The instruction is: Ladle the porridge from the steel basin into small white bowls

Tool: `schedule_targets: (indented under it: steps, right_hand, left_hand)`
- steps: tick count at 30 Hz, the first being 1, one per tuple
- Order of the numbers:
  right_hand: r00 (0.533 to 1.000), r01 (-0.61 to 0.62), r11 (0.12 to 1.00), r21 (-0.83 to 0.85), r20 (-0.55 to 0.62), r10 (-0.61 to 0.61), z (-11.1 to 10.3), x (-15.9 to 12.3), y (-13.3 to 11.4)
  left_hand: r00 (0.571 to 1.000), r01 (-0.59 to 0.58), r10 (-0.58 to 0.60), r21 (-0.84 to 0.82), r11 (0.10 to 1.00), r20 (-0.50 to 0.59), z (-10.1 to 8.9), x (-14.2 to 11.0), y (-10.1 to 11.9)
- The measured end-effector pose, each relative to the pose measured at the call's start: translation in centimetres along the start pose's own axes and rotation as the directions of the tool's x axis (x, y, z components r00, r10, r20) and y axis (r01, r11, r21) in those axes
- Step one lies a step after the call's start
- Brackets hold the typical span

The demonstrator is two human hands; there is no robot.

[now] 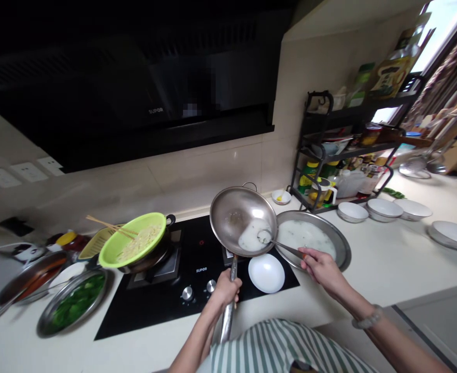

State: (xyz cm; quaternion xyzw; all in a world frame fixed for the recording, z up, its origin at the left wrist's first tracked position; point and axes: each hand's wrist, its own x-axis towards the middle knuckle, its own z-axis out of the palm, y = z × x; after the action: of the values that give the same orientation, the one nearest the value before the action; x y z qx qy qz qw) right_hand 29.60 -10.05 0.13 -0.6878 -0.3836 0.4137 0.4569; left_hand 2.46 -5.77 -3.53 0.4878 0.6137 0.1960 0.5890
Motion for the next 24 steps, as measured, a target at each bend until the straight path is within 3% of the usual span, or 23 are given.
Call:
schedule_targets:
  steps: [4, 10, 16, 19, 24]
  right_hand:
    - [0.994, 0.110, 0.987, -0.121, 0.023, -0.108, -0.1, 1.0, 1.0]
    - [0.993, 0.114, 0.983, -0.142, 0.021, -0.113, 0.2, 1.7, 1.5]
    - [0.980, 0.197, 0.962, -0.191, 0.045, -0.192, 0.1, 1.5, 1.5]
    - [0.991, 0.136, 0.981, -0.140, 0.036, -0.132, 0.2, 1.2, 1.2]
    - [0.999, -0.045, 0.994, 0.103, -0.011, 0.046, 0.4, 0.7, 0.0]
  left_hand:
    - [1.000, -0.003, 0.003, 0.005, 1.000, 0.001, 0.0, 0.0, 0.1]
    - [1.000, 0.002, -0.002, 0.007, 1.000, 0.000, 0.0, -0.1, 0.1]
    - [1.000, 0.002, -0.002, 0.012, 1.000, -0.007, 0.0, -0.2, 0.2]
    - [1.000, 0.003, -0.003, 0.002, 1.000, -0.008, 0.1, -0.1, 0.1]
    - [1.000, 0.012, -0.012, -0.003, 1.000, -0.018, 0.2, 0.0, 0.1]
